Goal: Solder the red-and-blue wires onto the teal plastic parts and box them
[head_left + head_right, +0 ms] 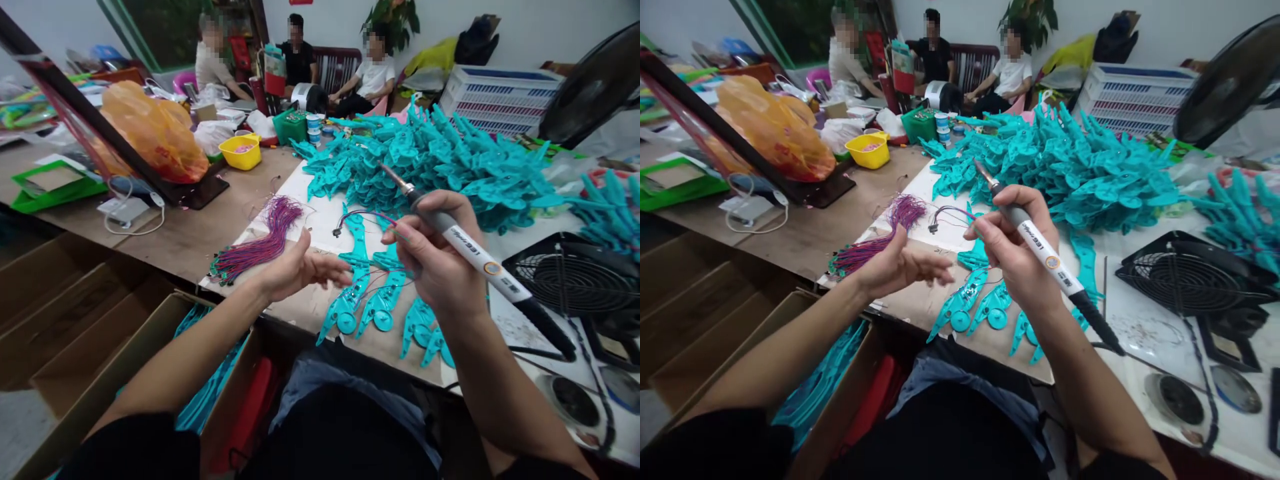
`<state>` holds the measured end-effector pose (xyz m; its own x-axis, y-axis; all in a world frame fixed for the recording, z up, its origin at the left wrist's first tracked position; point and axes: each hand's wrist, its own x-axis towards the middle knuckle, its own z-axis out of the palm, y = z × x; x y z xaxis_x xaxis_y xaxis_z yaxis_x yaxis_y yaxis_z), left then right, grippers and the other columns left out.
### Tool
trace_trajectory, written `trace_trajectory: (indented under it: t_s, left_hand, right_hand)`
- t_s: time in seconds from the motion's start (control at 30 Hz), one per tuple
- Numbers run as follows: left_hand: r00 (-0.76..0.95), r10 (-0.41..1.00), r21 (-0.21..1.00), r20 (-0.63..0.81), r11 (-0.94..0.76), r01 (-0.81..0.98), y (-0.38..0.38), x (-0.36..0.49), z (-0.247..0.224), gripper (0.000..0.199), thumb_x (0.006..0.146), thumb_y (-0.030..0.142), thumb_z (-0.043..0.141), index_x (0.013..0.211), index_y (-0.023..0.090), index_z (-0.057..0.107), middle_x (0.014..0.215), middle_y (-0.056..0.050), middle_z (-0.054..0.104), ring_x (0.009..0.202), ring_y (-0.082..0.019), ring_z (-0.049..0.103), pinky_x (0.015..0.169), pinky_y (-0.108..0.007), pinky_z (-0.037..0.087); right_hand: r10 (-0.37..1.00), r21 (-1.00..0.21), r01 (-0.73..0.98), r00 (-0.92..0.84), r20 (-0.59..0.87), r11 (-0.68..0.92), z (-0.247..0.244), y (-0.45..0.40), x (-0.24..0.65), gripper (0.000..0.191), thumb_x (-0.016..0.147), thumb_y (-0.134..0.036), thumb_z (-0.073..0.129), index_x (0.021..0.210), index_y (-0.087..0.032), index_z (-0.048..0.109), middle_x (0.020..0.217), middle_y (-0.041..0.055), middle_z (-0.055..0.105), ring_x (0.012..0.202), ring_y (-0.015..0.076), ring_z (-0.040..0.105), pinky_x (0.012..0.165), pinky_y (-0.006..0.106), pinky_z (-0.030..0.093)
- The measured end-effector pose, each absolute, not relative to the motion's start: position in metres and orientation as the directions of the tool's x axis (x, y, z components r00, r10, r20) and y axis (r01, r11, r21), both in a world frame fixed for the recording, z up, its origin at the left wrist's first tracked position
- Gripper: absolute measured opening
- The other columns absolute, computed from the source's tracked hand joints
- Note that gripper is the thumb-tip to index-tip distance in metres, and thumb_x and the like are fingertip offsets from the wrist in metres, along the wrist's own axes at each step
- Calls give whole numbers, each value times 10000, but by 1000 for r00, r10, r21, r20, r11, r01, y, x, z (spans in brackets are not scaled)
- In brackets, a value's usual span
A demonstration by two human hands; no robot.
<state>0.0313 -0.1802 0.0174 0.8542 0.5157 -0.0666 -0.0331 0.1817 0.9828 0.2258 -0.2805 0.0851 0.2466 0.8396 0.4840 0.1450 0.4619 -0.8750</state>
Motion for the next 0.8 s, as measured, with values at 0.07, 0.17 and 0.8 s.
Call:
trace_trajectory:
  t_s: [0.07, 0.17, 0.8]
  left_hand:
    - [877, 480, 953, 7, 263, -152, -171, 34, 21, 962, 749, 954, 304, 1039, 158, 758, 1054, -170, 757, 1032, -286, 701, 849, -365, 517]
    - [862, 498, 957, 95, 194, -218, -158, 34, 45, 707, 811, 779, 580, 1125, 165, 737, 1025, -141, 765, 1032, -275, 705, 949, -394, 491]
    - [859, 512, 951, -11, 271, -149, -180, 27, 51, 263, 830, 324, 756, 990, 130, 682, 622, 17, 602, 419, -17, 379, 394, -142, 217]
  right_hand:
    - [878, -898, 134, 192, 438, 419, 84, -282, 224, 374, 811, -382, 777, 1038, -282, 496, 713, -53, 602, 490, 94, 534, 382, 224, 343]
    - [919, -928, 114, 143, 368, 354, 83, -285, 223, 412, 778, -399, 805, 1017, -263, 498, 694, -54, 616, 427, 67, 451, 360, 216, 298]
    - [954, -920, 326, 128, 270, 216, 82, -288, 250, 340, 787, -355, 768, 1009, -231, 542, 696, -23, 671, 525, 116, 571, 465, 258, 405]
